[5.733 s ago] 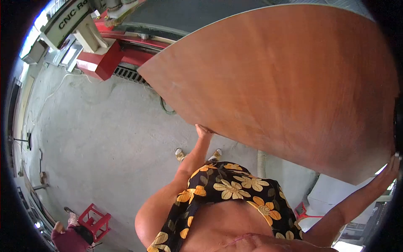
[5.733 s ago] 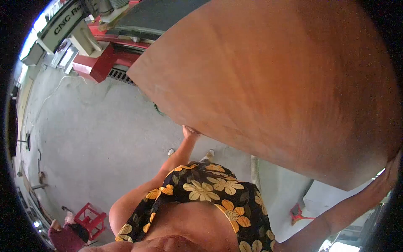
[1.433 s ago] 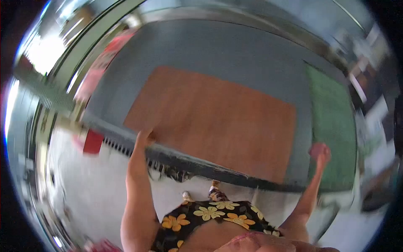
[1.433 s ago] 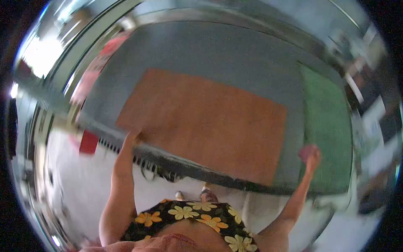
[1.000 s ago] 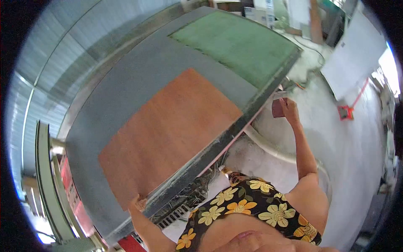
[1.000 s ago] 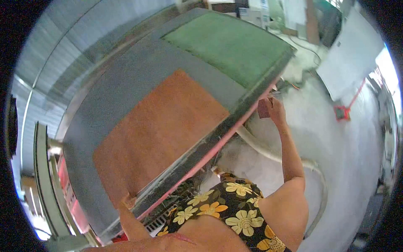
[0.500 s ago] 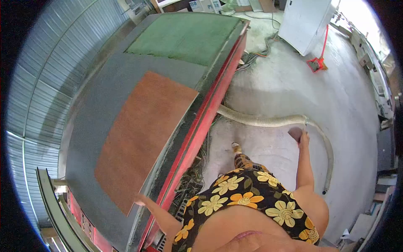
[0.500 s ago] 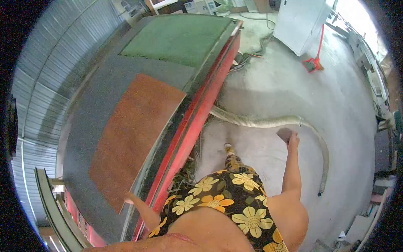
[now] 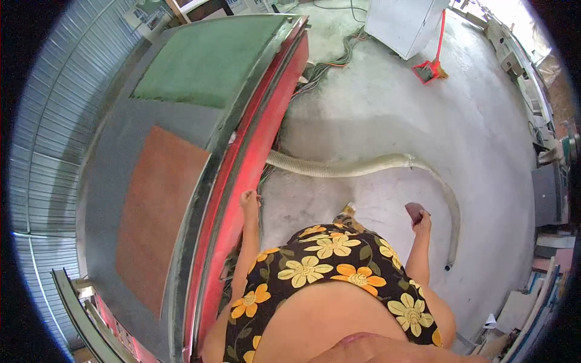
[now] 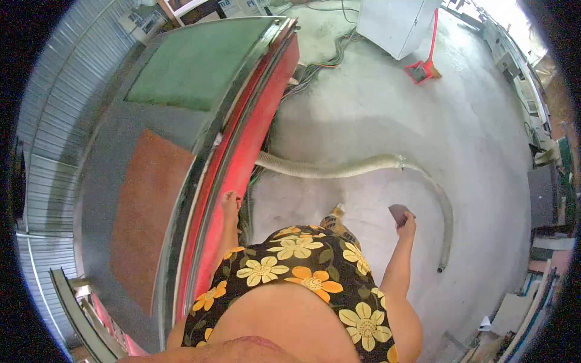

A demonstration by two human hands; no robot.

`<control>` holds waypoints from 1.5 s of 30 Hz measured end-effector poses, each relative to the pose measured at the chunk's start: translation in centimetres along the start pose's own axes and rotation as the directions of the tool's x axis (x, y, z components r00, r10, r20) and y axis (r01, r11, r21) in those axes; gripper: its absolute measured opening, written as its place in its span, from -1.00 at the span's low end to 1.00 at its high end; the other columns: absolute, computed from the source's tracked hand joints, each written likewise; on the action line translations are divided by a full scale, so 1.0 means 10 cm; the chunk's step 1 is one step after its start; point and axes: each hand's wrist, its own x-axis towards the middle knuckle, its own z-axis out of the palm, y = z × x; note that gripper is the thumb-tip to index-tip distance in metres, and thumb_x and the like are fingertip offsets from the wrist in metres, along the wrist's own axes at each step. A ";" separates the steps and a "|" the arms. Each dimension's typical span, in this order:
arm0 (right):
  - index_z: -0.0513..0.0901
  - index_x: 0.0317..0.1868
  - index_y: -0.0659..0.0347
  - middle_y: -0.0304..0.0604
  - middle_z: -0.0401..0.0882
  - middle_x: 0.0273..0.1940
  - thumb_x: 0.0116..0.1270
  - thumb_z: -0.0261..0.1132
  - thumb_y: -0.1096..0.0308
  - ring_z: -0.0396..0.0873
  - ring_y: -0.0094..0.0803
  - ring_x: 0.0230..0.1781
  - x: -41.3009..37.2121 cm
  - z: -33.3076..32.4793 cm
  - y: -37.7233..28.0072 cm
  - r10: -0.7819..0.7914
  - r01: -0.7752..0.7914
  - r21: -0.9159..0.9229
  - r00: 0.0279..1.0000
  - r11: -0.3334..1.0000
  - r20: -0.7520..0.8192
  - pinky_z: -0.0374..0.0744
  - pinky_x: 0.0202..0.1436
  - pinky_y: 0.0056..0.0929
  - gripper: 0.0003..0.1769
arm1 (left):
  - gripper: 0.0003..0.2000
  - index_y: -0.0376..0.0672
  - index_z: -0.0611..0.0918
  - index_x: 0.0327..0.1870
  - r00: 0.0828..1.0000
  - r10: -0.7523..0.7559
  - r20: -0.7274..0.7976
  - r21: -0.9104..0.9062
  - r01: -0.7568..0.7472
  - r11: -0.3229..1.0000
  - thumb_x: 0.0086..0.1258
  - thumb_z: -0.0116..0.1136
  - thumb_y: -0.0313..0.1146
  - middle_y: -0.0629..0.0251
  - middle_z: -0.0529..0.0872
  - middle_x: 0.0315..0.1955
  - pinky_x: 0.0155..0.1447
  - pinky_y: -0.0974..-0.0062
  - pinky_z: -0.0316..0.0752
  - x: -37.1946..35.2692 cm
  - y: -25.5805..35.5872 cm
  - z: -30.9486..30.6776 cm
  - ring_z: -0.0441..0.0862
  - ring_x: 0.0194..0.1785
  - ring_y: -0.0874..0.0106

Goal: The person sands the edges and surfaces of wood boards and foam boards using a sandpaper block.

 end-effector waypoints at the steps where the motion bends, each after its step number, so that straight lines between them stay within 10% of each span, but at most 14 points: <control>1: 0.54 -0.12 0.21 -0.16 0.61 -0.23 0.09 0.27 0.39 0.60 -0.28 -0.26 0.15 -0.03 -0.11 -0.001 0.001 -0.013 1.000 1.000 0.000 0.58 -0.27 -0.37 -0.70 | -0.83 -0.31 0.54 -0.25 1.000 0.000 0.020 0.003 0.000 1.000 0.26 0.08 -0.39 0.25 0.61 -0.51 -0.50 0.60 0.43 0.07 0.02 0.29 0.50 -0.55 0.58; 8: 0.51 -0.06 0.40 -0.03 0.60 -0.17 0.12 0.24 0.48 0.61 -0.20 -0.17 1.05 -0.40 -0.56 0.000 0.001 -0.040 1.000 0.999 0.026 0.61 -0.13 -0.26 -0.66 | -0.84 -0.30 0.56 -0.30 0.999 0.000 0.033 0.129 -0.005 0.992 0.21 0.07 -0.38 0.24 0.62 -0.57 -0.54 0.58 0.44 0.08 0.13 1.65 0.52 -0.61 0.52; 17: 0.52 -0.12 0.44 -0.03 0.61 -0.20 0.17 0.21 0.48 0.63 -0.19 -0.22 1.18 -0.62 -0.46 -0.092 0.120 -0.325 0.991 0.938 0.100 0.62 -0.16 -0.24 -0.72 | -0.80 -0.36 0.63 -0.48 0.953 -0.302 -0.005 0.405 0.278 0.871 0.11 0.05 -0.38 0.16 0.65 -0.61 -0.53 0.40 0.58 0.26 -0.77 1.91 0.62 -0.61 0.35; 22: 0.52 -0.12 0.36 -0.09 0.60 -0.20 0.20 0.22 0.42 0.60 -0.23 -0.20 1.44 -0.75 -0.08 0.216 -0.208 0.091 0.972 0.974 -0.088 0.60 -0.22 -0.27 -0.74 | -0.81 -0.38 0.62 -0.48 0.922 -0.387 0.011 0.405 0.350 0.844 0.09 0.03 -0.42 0.10 0.65 -0.62 -0.55 0.38 0.56 0.37 -0.95 2.03 0.64 -0.60 0.29; 24: 0.52 -0.13 0.33 -0.13 0.59 -0.23 0.21 0.22 0.39 0.59 -0.26 -0.24 1.93 -1.05 0.30 -0.087 -0.015 -0.717 0.991 0.697 -0.105 0.58 -0.25 -0.31 -0.75 | -0.81 -0.36 0.62 -0.48 0.894 -0.446 0.046 0.422 0.387 0.820 0.10 0.03 -0.40 0.09 0.66 -0.60 -0.60 0.36 0.48 0.64 -1.18 2.11 0.64 -0.59 0.28; 26: 0.52 -0.14 0.31 -0.16 0.58 -0.25 0.21 0.23 0.38 0.57 -0.29 -0.26 2.21 -0.92 0.19 -0.163 0.036 -0.862 0.985 0.505 -0.055 0.56 -0.27 -0.35 -0.76 | -0.81 -0.35 0.62 -0.49 0.880 -0.468 0.077 0.366 0.412 0.835 0.10 0.03 -0.39 0.08 0.66 -0.58 -0.62 0.34 0.45 0.97 -1.51 2.27 0.64 -0.59 0.28; 29: 0.52 -0.14 0.30 -0.19 0.56 -0.28 0.21 0.24 0.36 0.56 -0.32 -0.29 2.38 -0.45 -0.06 0.040 -0.072 -0.413 0.996 0.908 -0.085 0.55 -0.28 -0.37 -0.75 | -0.81 -0.37 0.61 -0.41 0.865 -0.499 0.055 0.426 0.431 0.795 0.12 0.06 -0.39 0.08 0.66 -0.56 -0.57 0.33 0.50 0.95 -0.89 2.65 0.64 -0.57 0.26; 34: 0.55 -0.24 0.28 -0.26 0.52 -0.33 0.18 0.26 0.30 0.50 -0.44 -0.38 2.96 0.73 -0.45 0.203 -0.190 0.104 0.970 0.976 -0.134 0.50 -0.36 -0.45 -0.78 | -0.78 -0.34 0.60 -0.28 0.873 -0.486 0.034 0.289 0.457 0.841 0.15 0.05 -0.38 0.08 0.64 -0.57 -0.58 0.33 0.48 1.86 -0.97 3.27 0.60 -0.61 0.25; 39: 0.55 -0.26 0.30 -0.26 0.51 -0.37 0.18 0.24 0.32 0.49 -0.41 -0.41 3.91 1.40 -1.05 0.054 -0.052 -0.549 0.998 0.834 -0.011 0.50 -0.37 -0.43 -0.79 | -0.82 -0.28 0.57 -0.29 0.862 -0.507 -0.005 0.447 0.455 0.770 0.15 0.04 -0.38 0.09 0.63 -0.54 -0.58 0.38 0.48 2.56 -0.16 4.18 0.59 -0.57 0.31; 42: 0.58 -0.34 0.33 -0.23 0.51 -0.44 0.16 0.23 0.33 0.47 -0.41 -0.47 3.76 1.70 -1.13 -0.338 0.597 -0.634 0.802 0.492 0.492 0.48 -0.39 -0.37 -0.80 | -0.85 -0.29 0.58 -0.35 0.903 -0.418 0.104 0.277 0.377 0.884 0.14 0.05 -0.40 0.17 0.61 -0.60 -0.61 0.44 0.44 2.81 0.17 4.38 0.56 -0.62 0.37; 45: 0.62 -0.42 0.37 -0.17 0.56 -0.46 0.14 0.23 0.32 0.50 -0.43 -0.47 3.30 2.67 -1.77 -0.075 0.015 -0.322 0.982 0.947 -0.173 0.50 -0.38 -0.38 -0.77 | -0.88 -0.28 0.58 -0.44 0.935 -0.308 0.176 0.295 0.248 0.923 0.13 0.03 -0.44 0.22 0.59 -0.64 -0.63 0.48 0.41 3.12 0.42 4.89 0.52 -0.68 0.42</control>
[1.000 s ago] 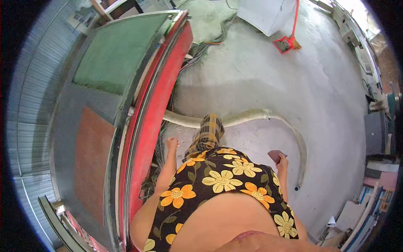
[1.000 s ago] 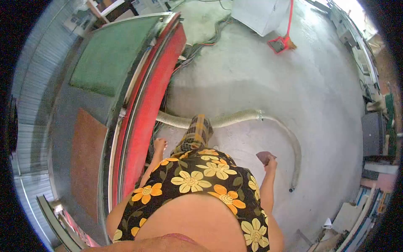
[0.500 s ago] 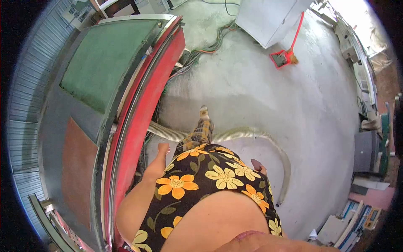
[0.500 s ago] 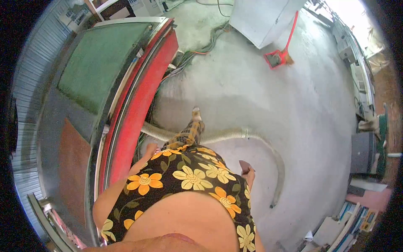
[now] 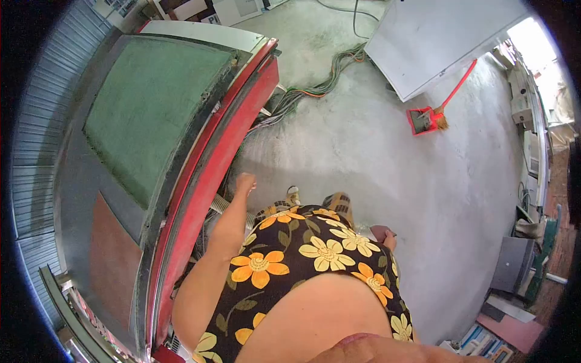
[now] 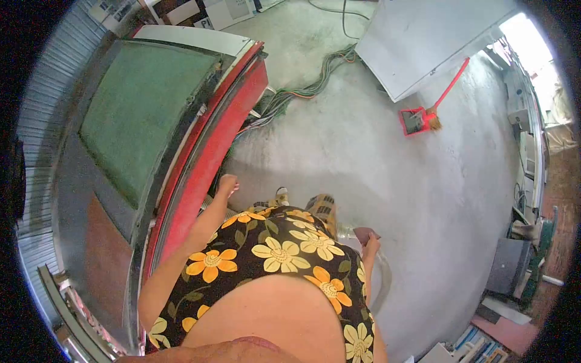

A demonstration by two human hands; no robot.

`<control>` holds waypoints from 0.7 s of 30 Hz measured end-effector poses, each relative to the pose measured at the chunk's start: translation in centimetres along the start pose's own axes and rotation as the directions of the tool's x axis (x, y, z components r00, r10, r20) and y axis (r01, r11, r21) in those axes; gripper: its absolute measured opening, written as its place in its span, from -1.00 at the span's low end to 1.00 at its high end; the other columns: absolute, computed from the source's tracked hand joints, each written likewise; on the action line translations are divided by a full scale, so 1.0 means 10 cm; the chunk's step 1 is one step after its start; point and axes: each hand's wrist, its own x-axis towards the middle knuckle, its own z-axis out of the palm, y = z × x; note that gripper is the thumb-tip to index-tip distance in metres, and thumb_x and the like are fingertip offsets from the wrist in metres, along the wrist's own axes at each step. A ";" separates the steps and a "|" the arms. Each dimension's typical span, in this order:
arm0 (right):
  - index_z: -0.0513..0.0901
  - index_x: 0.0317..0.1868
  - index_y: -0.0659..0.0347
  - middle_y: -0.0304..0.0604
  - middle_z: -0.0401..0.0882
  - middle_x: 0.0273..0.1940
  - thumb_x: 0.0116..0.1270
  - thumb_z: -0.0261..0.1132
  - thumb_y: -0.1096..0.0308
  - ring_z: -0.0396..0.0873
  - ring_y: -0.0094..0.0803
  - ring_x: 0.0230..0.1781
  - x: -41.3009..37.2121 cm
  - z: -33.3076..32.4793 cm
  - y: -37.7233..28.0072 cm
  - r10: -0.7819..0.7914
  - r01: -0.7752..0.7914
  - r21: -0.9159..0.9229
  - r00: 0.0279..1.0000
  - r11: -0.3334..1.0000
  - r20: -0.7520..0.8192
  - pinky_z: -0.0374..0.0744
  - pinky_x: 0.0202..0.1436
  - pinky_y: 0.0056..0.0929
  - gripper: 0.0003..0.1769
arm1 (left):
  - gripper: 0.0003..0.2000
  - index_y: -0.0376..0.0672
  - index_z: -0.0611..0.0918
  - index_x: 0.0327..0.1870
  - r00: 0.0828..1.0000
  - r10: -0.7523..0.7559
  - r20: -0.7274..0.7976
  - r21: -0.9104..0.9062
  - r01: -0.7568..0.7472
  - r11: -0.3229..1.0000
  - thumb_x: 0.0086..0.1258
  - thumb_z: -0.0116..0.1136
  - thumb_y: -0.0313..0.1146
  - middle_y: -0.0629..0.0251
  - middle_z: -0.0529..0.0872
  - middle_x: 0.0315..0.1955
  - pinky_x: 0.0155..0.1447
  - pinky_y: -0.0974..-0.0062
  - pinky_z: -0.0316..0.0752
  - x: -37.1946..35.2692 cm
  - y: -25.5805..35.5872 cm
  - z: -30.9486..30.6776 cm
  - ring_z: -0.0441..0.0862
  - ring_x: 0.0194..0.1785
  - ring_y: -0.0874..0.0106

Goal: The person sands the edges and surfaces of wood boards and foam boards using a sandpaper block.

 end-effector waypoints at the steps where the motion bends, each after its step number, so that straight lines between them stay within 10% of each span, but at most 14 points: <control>1: 0.62 -0.42 0.37 -0.16 0.56 -0.46 0.14 0.23 0.32 0.50 -0.42 -0.47 -0.03 0.15 -0.19 0.065 -0.062 0.081 0.997 0.995 -0.037 0.50 -0.38 -0.37 -0.77 | -0.88 -0.28 0.58 -0.47 1.000 0.004 -0.023 -0.028 -0.005 1.000 0.12 0.03 -0.43 0.22 0.58 -0.66 -0.64 0.48 0.39 0.02 0.17 0.10 0.51 -0.68 0.43; 17: 0.63 -0.43 0.41 -0.08 0.62 -0.42 0.11 0.26 0.28 0.57 -0.39 -0.41 2.18 1.13 -1.89 -0.070 0.119 -0.111 0.925 0.987 0.373 0.52 -0.35 -0.34 -0.72 | -0.80 -0.27 0.56 -0.47 0.911 -0.368 -0.184 -0.056 0.364 0.930 0.24 -0.02 -0.33 0.23 0.55 -0.68 -0.68 0.45 0.23 0.33 1.04 1.26 0.47 -0.68 0.44; 21: 0.64 -0.35 0.47 0.05 0.67 -0.32 0.10 0.28 0.23 0.63 -0.20 -0.31 3.67 1.66 -2.32 -0.260 0.409 -0.623 0.911 0.667 0.320 0.56 -0.24 -0.26 -0.64 | -0.85 -0.29 0.56 -0.45 0.936 -0.350 -0.024 -0.261 0.332 0.906 0.20 0.00 -0.40 0.16 0.59 -0.61 -0.66 0.44 0.34 0.68 0.69 1.69 0.52 -0.65 0.38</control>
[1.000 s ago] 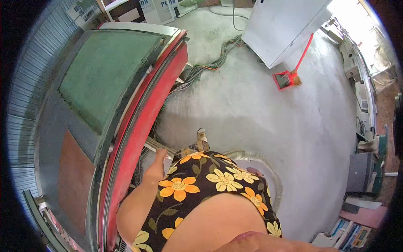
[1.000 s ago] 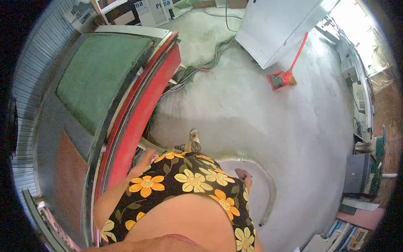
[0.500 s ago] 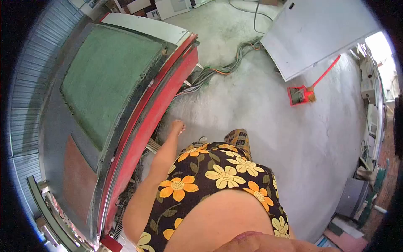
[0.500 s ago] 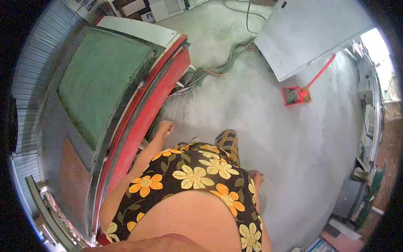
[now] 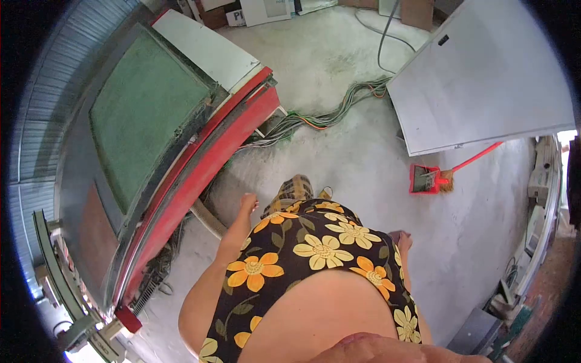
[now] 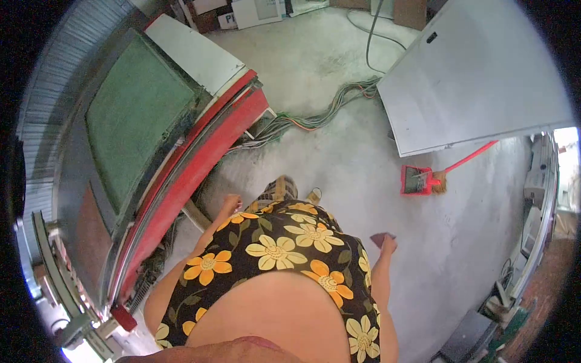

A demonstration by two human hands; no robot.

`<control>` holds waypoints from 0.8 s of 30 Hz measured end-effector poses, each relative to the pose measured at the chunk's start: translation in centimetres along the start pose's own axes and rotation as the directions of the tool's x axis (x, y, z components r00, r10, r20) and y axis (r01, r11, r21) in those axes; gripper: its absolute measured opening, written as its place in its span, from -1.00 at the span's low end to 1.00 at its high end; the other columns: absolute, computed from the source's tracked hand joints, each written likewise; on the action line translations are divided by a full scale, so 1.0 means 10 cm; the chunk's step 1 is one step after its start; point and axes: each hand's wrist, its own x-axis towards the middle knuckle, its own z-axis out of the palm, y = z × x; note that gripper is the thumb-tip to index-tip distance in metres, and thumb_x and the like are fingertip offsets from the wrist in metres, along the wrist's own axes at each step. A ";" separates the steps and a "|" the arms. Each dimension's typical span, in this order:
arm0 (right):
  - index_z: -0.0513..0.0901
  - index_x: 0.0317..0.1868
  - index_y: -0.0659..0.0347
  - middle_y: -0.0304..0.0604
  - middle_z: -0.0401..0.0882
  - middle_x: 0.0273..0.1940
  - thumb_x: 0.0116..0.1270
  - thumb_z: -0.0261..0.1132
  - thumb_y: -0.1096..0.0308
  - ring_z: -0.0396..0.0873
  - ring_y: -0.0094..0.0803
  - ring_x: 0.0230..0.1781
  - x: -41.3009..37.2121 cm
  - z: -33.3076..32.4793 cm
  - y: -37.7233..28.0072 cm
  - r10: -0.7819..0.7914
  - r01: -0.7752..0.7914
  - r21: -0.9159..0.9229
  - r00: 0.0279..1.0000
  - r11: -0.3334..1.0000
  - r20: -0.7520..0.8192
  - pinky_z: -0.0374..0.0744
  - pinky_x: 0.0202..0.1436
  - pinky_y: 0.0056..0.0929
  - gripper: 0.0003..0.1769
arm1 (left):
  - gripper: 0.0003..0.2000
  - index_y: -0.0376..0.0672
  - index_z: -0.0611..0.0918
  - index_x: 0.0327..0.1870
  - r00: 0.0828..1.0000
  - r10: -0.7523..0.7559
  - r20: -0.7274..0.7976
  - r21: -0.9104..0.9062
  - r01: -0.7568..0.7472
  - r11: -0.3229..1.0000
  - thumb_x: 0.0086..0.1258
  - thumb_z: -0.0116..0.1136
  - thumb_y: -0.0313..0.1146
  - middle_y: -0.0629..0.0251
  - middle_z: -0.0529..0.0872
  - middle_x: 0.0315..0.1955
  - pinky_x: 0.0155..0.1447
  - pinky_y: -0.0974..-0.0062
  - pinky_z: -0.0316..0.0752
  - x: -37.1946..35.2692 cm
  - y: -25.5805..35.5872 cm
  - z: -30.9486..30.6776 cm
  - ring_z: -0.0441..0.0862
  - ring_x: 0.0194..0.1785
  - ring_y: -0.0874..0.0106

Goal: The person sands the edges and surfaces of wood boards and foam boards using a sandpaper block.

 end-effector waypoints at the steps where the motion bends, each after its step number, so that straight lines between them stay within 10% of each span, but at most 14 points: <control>1: 0.63 -0.32 0.49 0.10 0.66 -0.30 0.10 0.29 0.22 0.63 -0.13 -0.27 0.20 0.04 -0.32 -0.040 0.038 -0.149 0.999 0.988 -0.009 0.55 -0.19 -0.21 -0.61 | -0.85 -0.29 0.56 -0.44 1.000 0.007 -0.029 -0.012 -0.007 1.000 0.21 0.01 -0.39 0.16 0.59 -0.60 -0.66 0.44 0.35 -0.08 0.02 0.11 0.52 -0.65 0.38; 8: 0.62 -0.19 0.47 0.25 0.62 -0.21 0.07 0.29 0.19 0.60 0.02 -0.16 0.71 1.11 -2.59 -0.448 0.463 -0.119 0.884 0.878 0.132 0.50 -0.03 -0.17 -0.55 | -0.83 -0.30 0.57 -0.37 0.992 0.071 -0.107 0.059 -0.065 0.996 0.22 0.04 -0.35 0.14 0.63 -0.55 -0.62 0.44 0.40 -0.20 -0.08 0.38 0.55 -0.62 0.38; 10: 0.57 -0.11 0.44 0.13 0.62 -0.21 0.11 0.30 0.14 0.57 -0.20 -0.19 1.05 1.73 -2.90 -0.492 0.519 -0.033 0.827 0.854 0.272 0.51 -0.10 -0.28 -0.50 | -0.82 -0.30 0.56 -0.34 0.987 0.027 -0.156 -0.008 -0.029 1.000 0.22 0.04 -0.35 0.13 0.64 -0.53 -0.61 0.44 0.41 -0.11 -0.05 0.39 0.56 -0.60 0.38; 16: 0.59 -0.11 0.37 -0.02 0.63 -0.23 0.14 0.30 0.17 0.56 -0.33 -0.23 0.89 2.62 -4.58 -0.462 0.544 -0.011 0.722 0.839 0.515 0.50 -0.10 -0.33 -0.56 | -0.79 -0.31 0.55 -0.26 0.973 -0.039 -0.228 -0.202 -0.008 0.979 0.23 0.05 -0.33 0.12 0.66 -0.49 -0.58 0.44 0.43 0.30 0.24 0.67 0.59 -0.56 0.38; 21: 0.62 -0.17 0.31 -0.12 0.62 -0.30 0.15 0.28 0.20 0.53 -0.43 -0.34 1.30 3.12 -5.32 -0.540 0.570 0.116 0.668 0.814 0.512 0.49 -0.24 -0.42 -0.65 | -0.74 -0.33 0.55 -0.18 0.953 0.269 -0.136 -0.334 -0.300 0.893 0.24 0.06 -0.31 0.11 0.68 -0.45 -0.55 0.44 0.44 0.97 0.58 0.95 0.61 -0.54 0.39; 24: 0.56 -0.25 0.24 -0.18 0.55 -0.42 0.12 0.29 0.25 0.49 -0.44 -0.47 1.09 3.02 -5.77 -0.434 0.364 0.236 0.737 0.901 0.519 0.48 -0.39 -0.40 -0.74 | -0.71 -0.34 0.56 -0.14 0.957 0.054 -0.284 -0.263 -0.132 0.956 0.26 0.04 -0.28 0.12 0.69 -0.42 -0.55 0.45 0.42 0.72 1.28 1.00 0.60 -0.53 0.41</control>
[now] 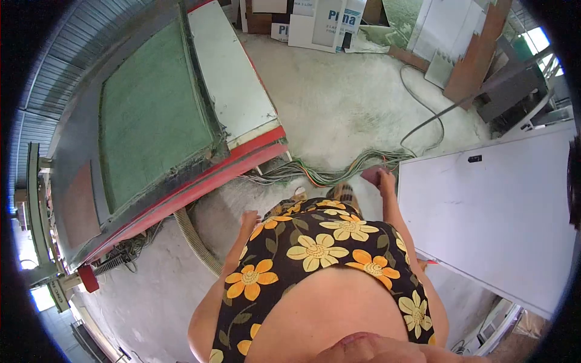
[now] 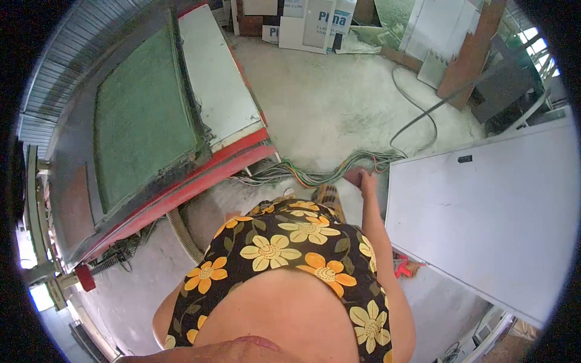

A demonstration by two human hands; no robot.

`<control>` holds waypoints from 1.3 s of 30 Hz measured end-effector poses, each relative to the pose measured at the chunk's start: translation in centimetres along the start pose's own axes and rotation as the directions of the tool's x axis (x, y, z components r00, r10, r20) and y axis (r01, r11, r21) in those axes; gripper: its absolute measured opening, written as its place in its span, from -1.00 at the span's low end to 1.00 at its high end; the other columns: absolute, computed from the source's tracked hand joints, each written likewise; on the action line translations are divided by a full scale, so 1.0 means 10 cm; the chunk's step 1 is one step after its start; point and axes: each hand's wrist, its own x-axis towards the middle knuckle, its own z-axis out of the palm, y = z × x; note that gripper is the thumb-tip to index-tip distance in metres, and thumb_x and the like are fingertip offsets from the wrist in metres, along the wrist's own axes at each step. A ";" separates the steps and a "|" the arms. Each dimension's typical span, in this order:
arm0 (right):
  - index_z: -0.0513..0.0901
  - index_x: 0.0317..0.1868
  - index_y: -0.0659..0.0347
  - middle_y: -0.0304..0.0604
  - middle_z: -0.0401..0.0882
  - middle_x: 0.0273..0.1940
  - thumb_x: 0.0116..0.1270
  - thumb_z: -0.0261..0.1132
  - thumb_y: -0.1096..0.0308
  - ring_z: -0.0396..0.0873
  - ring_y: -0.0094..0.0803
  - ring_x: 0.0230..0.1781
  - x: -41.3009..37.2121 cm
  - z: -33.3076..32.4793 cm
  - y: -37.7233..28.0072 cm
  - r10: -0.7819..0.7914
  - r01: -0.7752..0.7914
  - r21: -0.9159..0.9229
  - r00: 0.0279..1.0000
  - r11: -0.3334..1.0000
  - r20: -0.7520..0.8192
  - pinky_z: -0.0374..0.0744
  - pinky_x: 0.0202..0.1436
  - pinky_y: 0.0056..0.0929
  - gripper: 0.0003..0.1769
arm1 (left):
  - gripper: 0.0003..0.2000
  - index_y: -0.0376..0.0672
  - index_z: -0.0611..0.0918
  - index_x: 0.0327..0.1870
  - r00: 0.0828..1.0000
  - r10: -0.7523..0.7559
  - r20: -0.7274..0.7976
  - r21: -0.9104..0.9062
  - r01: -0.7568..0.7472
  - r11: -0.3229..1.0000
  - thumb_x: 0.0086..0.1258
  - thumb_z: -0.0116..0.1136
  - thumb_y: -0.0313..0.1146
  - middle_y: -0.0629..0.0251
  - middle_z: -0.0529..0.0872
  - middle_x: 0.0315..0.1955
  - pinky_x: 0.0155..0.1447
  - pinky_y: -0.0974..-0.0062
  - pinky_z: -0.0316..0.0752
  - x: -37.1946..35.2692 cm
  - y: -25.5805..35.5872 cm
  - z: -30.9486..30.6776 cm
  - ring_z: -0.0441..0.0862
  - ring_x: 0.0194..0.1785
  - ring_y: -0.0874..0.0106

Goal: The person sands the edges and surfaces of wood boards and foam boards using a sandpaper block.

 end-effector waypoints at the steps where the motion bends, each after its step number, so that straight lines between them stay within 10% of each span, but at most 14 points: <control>1: 0.53 -0.19 0.23 -0.17 0.55 -0.37 0.12 0.29 0.26 0.51 -0.40 -0.44 0.23 0.01 0.07 -0.022 0.020 0.120 1.000 0.993 0.017 0.50 -0.38 -0.37 -0.71 | -0.70 -0.34 0.56 -0.14 0.996 0.076 0.042 0.128 -0.081 0.989 0.27 0.02 -0.27 0.13 0.69 -0.40 -0.55 0.47 0.42 -0.12 0.26 -0.03 0.60 -0.53 0.41; 4: 0.49 -0.09 0.21 -0.14 0.55 -0.25 0.14 0.29 0.27 0.55 -0.34 -0.32 0.70 0.03 -0.06 0.038 -0.039 0.294 0.999 0.955 0.009 0.55 -0.34 -0.32 -0.65 | -0.70 -0.35 0.56 -0.14 0.996 -0.052 -0.077 0.070 0.058 0.996 0.30 -0.01 -0.26 0.13 0.70 -0.37 -0.56 0.50 0.41 -0.52 0.88 0.10 0.60 -0.53 0.43; 16: 0.57 -0.13 0.41 -0.09 0.58 -0.25 0.10 0.27 0.37 0.56 -0.34 -0.28 2.83 0.41 -0.79 0.122 -0.090 0.334 0.990 0.938 -0.075 0.54 -0.19 -0.39 -0.65 | -0.71 -0.32 0.57 -0.18 0.948 -0.301 -0.103 -0.087 0.293 0.952 0.31 0.01 -0.24 0.13 0.70 -0.39 -0.54 0.47 0.44 -0.16 0.26 0.58 0.61 -0.51 0.42; 20: 0.61 -0.19 0.44 -0.08 0.62 -0.30 0.06 0.29 0.34 0.57 -0.31 -0.31 3.76 0.48 -1.17 0.046 -0.036 0.317 0.999 0.948 -0.025 0.53 -0.22 -0.36 -0.66 | -0.72 -0.31 0.57 -0.18 0.941 -0.319 -0.114 -0.092 0.310 0.946 0.32 0.01 -0.24 0.13 0.70 -0.38 -0.53 0.47 0.45 -0.03 0.91 1.08 0.62 -0.50 0.42; 25: 0.63 -0.23 0.45 -0.03 0.64 -0.32 0.10 0.28 0.29 0.58 -0.32 -0.31 4.51 0.61 -1.96 -0.111 0.102 -0.127 0.992 0.987 -0.060 0.52 -0.21 -0.34 -0.65 | -0.72 -0.31 0.57 -0.17 0.962 -0.226 -0.150 -0.177 0.199 0.964 0.32 0.01 -0.24 0.13 0.70 -0.38 -0.52 0.46 0.46 0.35 1.98 1.58 0.62 -0.50 0.41; 39: 0.57 -0.13 0.32 -0.11 0.58 -0.26 0.14 0.27 0.29 0.56 -0.32 -0.28 5.50 1.39 -2.75 0.074 -0.088 0.190 0.994 0.978 0.084 0.55 -0.26 -0.34 -0.67 | -0.74 -0.28 0.58 -0.17 0.958 -0.225 -0.175 -0.151 0.200 0.968 0.34 0.01 -0.25 0.13 0.69 -0.37 -0.49 0.44 0.49 1.14 3.48 2.15 0.63 -0.48 0.40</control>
